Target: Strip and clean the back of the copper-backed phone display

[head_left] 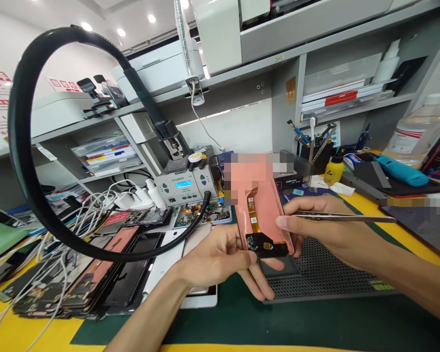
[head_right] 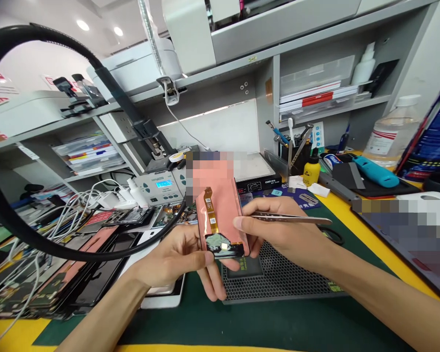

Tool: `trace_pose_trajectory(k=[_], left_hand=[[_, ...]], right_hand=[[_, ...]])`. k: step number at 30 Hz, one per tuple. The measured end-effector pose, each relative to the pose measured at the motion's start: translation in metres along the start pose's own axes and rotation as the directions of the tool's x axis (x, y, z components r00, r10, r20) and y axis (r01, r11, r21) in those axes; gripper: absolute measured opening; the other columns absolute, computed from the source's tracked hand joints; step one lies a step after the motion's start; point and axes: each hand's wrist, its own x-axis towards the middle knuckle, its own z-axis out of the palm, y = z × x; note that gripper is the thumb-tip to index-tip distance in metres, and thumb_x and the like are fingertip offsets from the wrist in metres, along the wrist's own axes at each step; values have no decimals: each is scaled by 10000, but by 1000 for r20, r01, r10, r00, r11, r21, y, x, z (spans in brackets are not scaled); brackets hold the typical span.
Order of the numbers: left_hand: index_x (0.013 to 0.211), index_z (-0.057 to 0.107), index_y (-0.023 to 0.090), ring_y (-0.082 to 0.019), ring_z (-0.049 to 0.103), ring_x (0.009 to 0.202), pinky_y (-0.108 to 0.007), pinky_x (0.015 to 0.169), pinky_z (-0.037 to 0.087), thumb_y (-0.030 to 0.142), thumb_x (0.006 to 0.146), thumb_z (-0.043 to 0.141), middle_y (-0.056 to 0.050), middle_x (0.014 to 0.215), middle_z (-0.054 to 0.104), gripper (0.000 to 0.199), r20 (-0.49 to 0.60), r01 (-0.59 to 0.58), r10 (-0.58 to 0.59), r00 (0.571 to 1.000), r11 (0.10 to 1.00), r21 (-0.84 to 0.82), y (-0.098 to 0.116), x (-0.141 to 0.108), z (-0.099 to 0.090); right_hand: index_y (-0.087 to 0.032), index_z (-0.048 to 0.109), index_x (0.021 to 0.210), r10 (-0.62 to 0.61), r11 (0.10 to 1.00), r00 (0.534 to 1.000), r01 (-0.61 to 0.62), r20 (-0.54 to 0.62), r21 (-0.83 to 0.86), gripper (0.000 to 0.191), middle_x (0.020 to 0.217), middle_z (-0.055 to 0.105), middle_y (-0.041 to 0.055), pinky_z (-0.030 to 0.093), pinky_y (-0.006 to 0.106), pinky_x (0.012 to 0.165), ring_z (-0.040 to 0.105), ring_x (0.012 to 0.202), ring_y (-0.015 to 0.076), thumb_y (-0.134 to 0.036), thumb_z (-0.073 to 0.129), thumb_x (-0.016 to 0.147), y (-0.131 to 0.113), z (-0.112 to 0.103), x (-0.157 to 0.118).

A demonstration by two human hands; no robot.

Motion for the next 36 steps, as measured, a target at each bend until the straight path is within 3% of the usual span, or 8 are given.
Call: trace_pose_trajectory(k=[5,9,12,18,23,31,36], left_hand=[[1174,710,108,-202,786,754,-276,664,650,240,946,664,-199,1136,754,268,-1,-20,20,1000,1000,14,0,1,1],[1135,716,90,-203,780,713,-272,650,643,255,941,676,-148,894,782,258,-17,6,-6,1000,1000,19,0,1,2],[1113,721,86,-207,778,700,-272,636,639,281,942,681,-133,823,777,263,-18,11,-10,1000,1000,25,2,1,2],[1094,717,94,-229,781,694,-287,613,636,326,948,674,-146,833,784,277,-11,36,-36,999,999,19,3,1,0],[1175,700,109,-225,787,706,-285,617,639,282,944,672,-184,1034,784,291,-22,0,0,1000,1000,6,0,1,1],[1256,675,75,-192,770,639,-258,602,621,349,936,682,-227,1079,771,422,-107,10,-3,994,998,67,1,0,7],[1172,701,95,-171,766,633,-243,595,618,345,952,671,-205,1050,781,334,-131,-22,34,991,996,90,-3,0,10]], right_hand=[[-203,719,757,-54,998,999,53,-8,-36,248,648,717,3,566,222,532,678,546,137,-412,775,878,5,-3,1],[-232,739,786,-81,995,997,81,-1,-52,176,656,719,-1,558,234,534,678,557,146,-366,760,899,12,-7,-2],[-256,750,791,-106,992,994,106,1,-66,153,671,721,8,562,262,539,677,570,165,-357,751,905,15,-9,-3],[-275,767,800,-155,984,988,154,-4,-90,128,692,723,10,563,280,554,676,597,177,-350,752,902,16,-11,-5],[-270,772,803,-151,984,989,150,-2,-99,148,686,731,7,562,280,561,682,601,178,-367,741,911,14,-12,-5],[-275,767,782,-132,988,991,131,-10,-85,170,689,712,19,570,295,556,667,606,184,-385,738,908,15,-11,-2],[-261,767,810,-129,990,991,126,-29,-68,153,712,711,22,580,291,549,665,606,184,-381,746,902,18,-12,0]])
